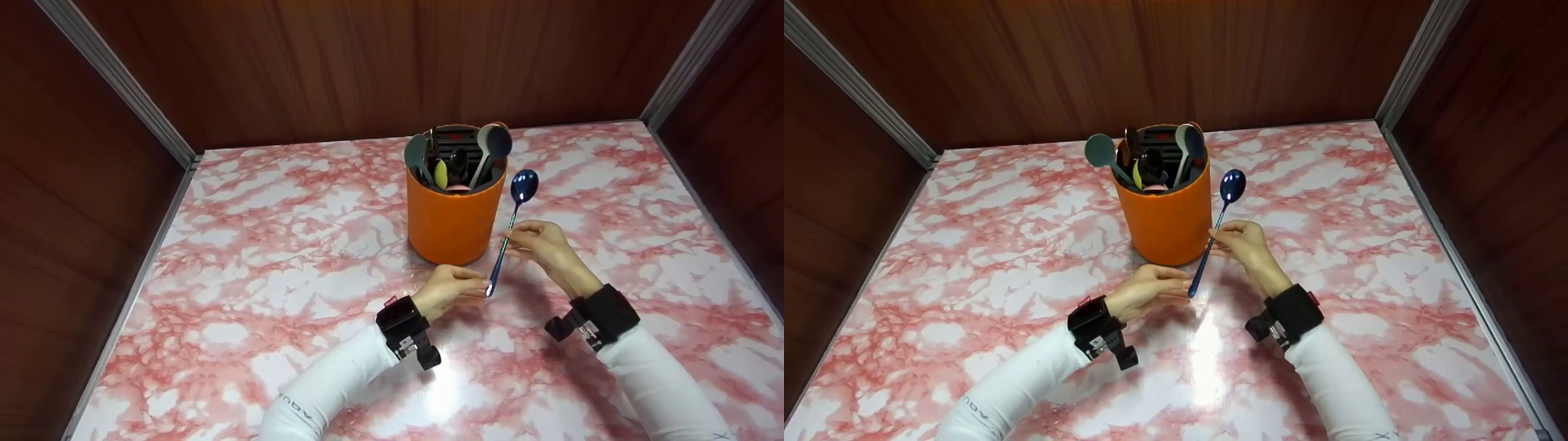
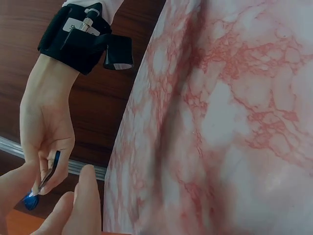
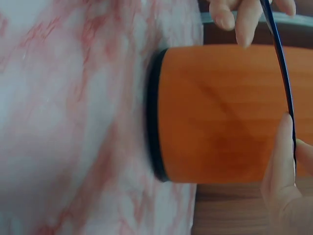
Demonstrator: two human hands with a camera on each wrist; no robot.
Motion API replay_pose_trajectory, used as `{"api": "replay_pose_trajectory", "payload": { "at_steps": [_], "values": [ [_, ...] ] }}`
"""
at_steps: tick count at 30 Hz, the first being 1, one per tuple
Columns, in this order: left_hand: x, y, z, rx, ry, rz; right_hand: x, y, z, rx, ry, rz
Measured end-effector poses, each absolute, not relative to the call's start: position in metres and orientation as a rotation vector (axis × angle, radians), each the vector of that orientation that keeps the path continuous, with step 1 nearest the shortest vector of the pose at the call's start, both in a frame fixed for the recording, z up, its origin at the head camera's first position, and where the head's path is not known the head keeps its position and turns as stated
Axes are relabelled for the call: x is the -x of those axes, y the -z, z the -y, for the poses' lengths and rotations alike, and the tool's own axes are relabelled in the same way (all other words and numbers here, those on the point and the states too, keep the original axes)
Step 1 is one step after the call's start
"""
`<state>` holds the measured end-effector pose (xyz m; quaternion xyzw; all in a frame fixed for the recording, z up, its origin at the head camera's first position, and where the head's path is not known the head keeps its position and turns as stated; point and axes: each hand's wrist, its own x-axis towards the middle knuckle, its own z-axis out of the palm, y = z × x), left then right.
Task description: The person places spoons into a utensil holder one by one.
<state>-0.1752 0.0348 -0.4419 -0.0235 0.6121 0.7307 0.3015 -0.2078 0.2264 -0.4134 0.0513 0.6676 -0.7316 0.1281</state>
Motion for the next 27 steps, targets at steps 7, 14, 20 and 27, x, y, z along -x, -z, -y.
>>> {"api": "replay_pose_trajectory", "payload": {
  "at_steps": [7,14,20,27],
  "values": [
    [0.174,0.433,-0.039,0.039,-1.949,-1.667,0.199,0.407,-0.221,-0.050,2.179,-1.983],
    [0.173,0.425,-0.040,0.038,-1.928,-1.727,0.198,0.409,-0.221,0.057,2.185,-1.996],
    [0.173,0.419,-0.041,0.027,-1.912,-1.761,0.192,0.392,-0.215,-0.069,2.086,-2.073],
    [0.170,0.409,-0.040,-0.007,-1.897,-1.786,0.190,0.381,-0.214,-0.088,2.086,-2.072]
  ]
}}
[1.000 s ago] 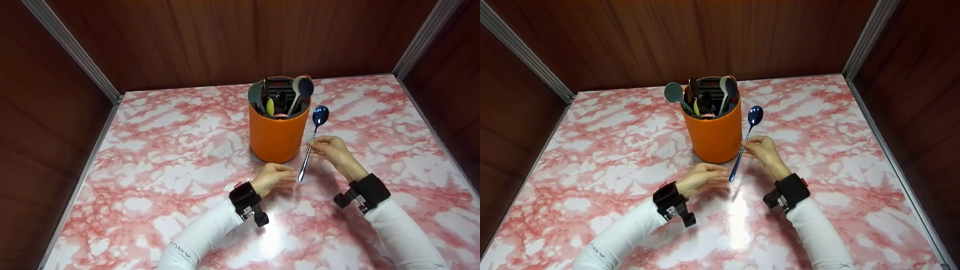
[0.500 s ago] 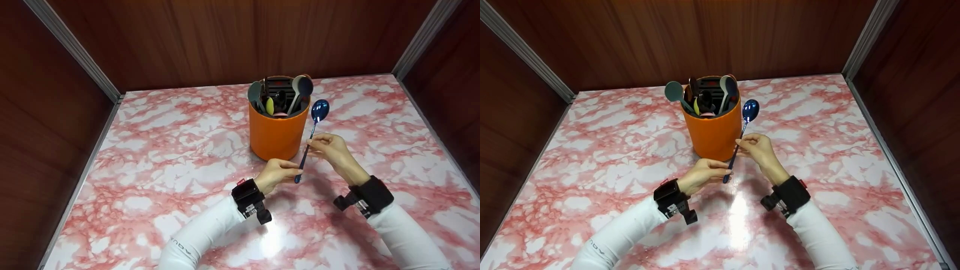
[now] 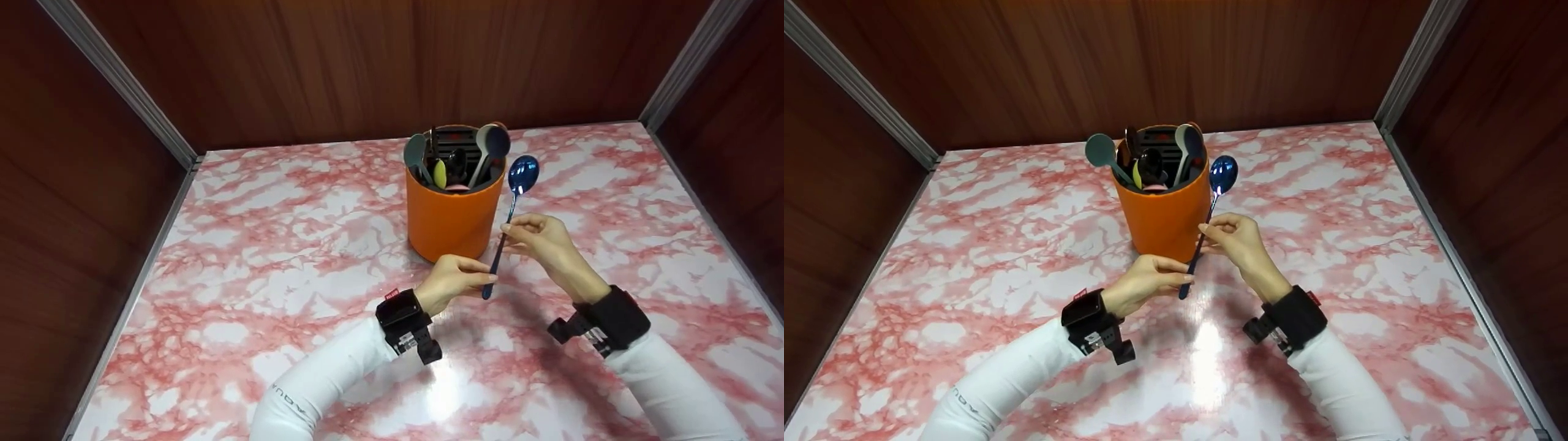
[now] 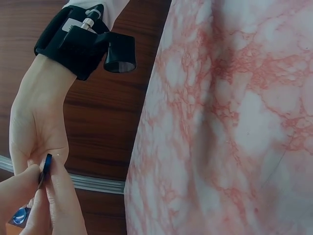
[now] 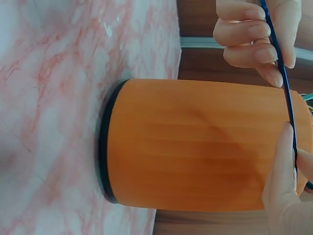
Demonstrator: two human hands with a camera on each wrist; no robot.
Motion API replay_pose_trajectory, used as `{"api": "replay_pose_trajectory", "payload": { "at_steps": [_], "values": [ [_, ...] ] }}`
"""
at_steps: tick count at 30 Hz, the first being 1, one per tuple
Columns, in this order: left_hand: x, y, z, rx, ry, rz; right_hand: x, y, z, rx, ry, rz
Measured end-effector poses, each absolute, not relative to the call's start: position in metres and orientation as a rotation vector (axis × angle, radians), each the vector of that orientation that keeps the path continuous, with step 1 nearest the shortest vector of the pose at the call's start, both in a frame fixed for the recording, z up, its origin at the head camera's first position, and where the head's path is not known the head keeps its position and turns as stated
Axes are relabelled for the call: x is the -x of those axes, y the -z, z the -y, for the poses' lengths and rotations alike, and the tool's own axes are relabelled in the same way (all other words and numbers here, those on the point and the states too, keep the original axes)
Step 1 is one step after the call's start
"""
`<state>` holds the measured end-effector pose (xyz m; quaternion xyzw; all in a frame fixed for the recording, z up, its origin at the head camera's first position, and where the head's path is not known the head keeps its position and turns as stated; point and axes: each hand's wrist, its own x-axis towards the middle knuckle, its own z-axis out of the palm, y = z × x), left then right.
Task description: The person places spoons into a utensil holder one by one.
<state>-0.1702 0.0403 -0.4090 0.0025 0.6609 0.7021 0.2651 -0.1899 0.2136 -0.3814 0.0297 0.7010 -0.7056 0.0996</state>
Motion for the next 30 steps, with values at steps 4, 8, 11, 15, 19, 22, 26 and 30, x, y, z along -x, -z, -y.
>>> {"api": "replay_pose_trajectory", "payload": {
  "at_steps": [4,8,11,15,19,22,26,30],
  "values": [
    [0.170,0.403,-0.039,-0.027,-1.892,-1.807,0.189,0.377,-0.214,-0.076,2.091,-2.086],
    [0.169,0.396,-0.038,-0.051,-1.885,-1.823,0.188,0.371,-0.213,-0.069,2.099,-2.097],
    [0.168,0.392,-0.036,-0.067,-1.884,-1.825,0.187,0.367,-0.211,-0.060,2.130,-2.079],
    [0.168,0.388,-0.035,-0.092,-1.885,-1.819,0.186,0.364,-0.211,-0.037,2.182,-2.041],
    [0.169,0.384,-0.034,-0.108,-1.869,-1.841,0.186,0.358,-0.210,-0.045,2.164,-2.071],
    [0.170,0.381,-0.033,-0.113,-1.869,-1.835,0.186,0.354,-0.210,-0.070,2.118,-2.119],
    [0.171,0.376,-0.032,-0.123,-1.884,-1.810,0.187,0.351,-0.211,-0.071,2.101,-2.148],
    [0.172,0.371,-0.031,-0.138,-1.883,-1.826,0.188,0.347,-0.209,-0.040,2.156,-2.120]
  ]
}}
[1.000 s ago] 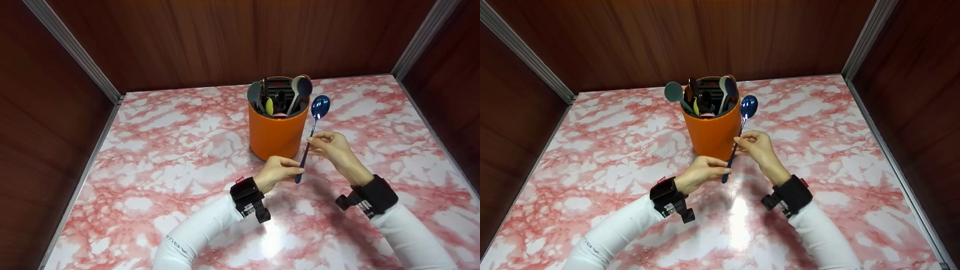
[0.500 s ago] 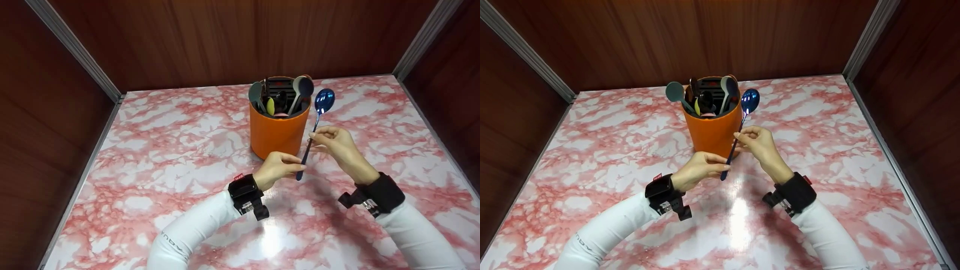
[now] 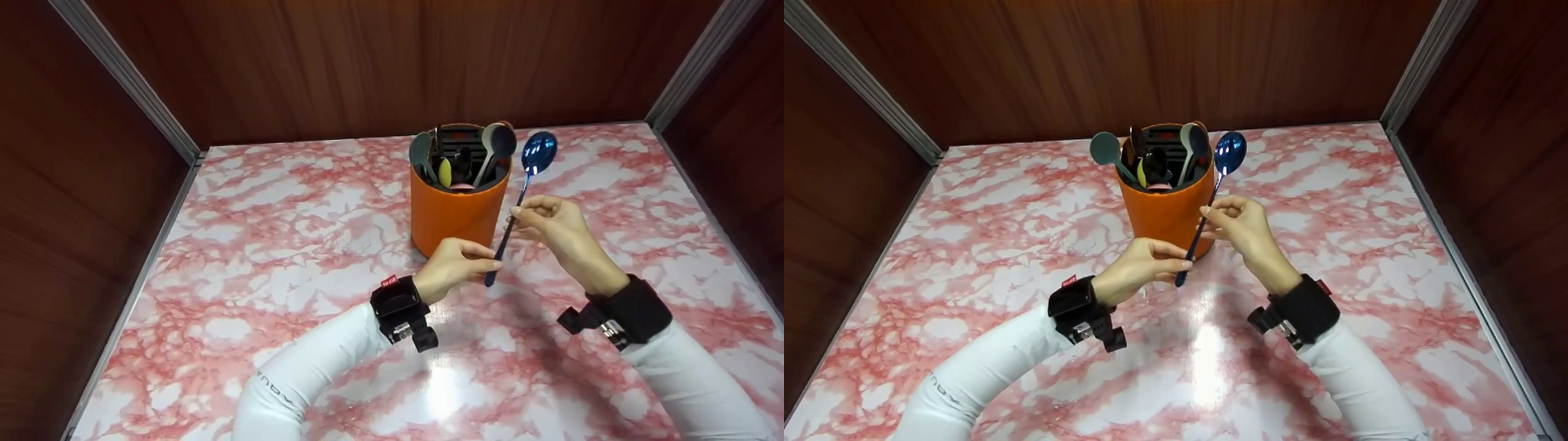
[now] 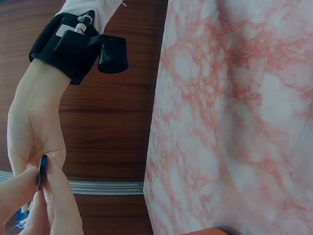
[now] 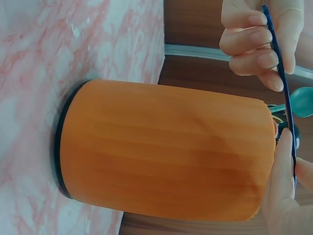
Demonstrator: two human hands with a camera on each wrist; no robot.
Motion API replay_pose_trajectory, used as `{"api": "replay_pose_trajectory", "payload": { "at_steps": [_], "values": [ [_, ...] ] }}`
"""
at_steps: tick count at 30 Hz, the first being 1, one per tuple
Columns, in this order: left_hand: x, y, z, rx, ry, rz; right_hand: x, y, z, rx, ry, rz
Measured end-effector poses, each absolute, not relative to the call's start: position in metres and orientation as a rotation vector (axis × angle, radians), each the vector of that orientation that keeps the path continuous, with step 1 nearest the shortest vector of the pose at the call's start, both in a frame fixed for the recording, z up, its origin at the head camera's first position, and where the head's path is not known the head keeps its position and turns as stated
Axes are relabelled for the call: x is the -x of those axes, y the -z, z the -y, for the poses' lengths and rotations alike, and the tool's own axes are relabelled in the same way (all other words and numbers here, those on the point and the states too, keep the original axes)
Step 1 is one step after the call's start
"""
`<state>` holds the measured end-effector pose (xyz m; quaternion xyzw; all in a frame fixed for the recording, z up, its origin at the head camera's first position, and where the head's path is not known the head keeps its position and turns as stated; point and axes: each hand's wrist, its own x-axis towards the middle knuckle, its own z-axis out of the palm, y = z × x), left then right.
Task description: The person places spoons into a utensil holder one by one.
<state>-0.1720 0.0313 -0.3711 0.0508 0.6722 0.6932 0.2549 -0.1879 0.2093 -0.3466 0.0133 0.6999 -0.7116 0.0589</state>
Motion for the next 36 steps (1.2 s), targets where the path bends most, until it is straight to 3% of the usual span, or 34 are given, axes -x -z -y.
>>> {"api": "replay_pose_trajectory", "payload": {
  "at_steps": [36],
  "values": [
    [0.198,0.328,-0.029,-0.227,-1.986,-2.102,0.211,0.286,-0.203,0.135,2.471,-1.936]
  ]
}}
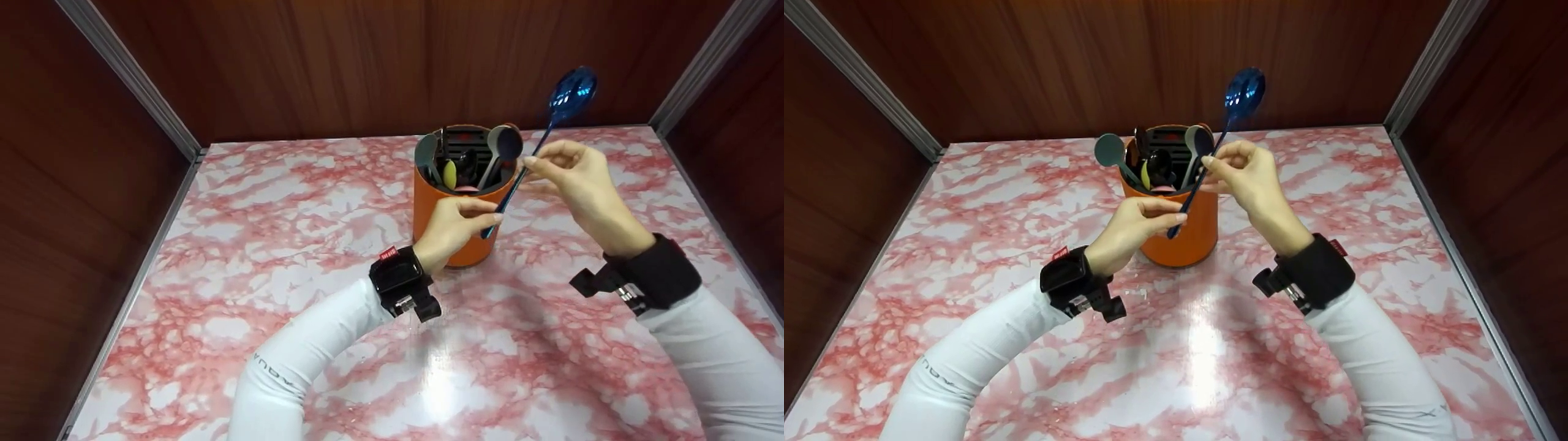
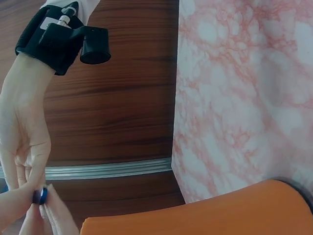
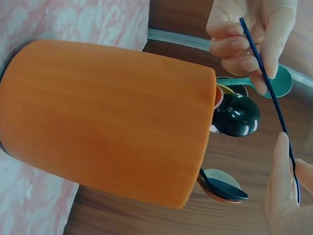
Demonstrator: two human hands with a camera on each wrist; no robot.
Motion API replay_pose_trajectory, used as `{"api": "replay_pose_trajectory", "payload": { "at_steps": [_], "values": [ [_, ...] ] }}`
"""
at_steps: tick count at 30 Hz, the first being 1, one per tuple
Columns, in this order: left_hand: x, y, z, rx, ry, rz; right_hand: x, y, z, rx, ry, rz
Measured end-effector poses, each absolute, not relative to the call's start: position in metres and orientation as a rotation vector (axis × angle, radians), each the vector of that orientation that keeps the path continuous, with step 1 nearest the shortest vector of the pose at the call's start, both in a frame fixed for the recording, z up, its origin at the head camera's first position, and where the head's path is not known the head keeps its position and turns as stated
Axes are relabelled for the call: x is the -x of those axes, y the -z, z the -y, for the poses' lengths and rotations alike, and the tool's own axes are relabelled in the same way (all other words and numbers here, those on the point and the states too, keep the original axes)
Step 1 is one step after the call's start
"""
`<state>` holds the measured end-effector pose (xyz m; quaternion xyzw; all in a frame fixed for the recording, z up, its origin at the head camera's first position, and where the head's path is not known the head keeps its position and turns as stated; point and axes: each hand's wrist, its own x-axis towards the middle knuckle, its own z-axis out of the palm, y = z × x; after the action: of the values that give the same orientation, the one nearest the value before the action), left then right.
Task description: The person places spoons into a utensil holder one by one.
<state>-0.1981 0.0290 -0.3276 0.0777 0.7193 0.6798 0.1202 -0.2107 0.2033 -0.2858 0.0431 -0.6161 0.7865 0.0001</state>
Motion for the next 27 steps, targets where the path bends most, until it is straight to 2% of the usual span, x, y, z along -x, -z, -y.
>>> {"api": "replay_pose_trajectory", "payload": {
  "at_steps": [15,27],
  "values": [
    [0.199,0.327,-0.023,-0.187,-2.182,-2.053,0.217,0.254,-0.206,-0.265,-2.351,1.811],
    [0.189,0.345,-0.010,-0.175,-2.122,-2.020,0.234,0.260,-0.209,-0.238,-2.098,1.838]
  ]
}}
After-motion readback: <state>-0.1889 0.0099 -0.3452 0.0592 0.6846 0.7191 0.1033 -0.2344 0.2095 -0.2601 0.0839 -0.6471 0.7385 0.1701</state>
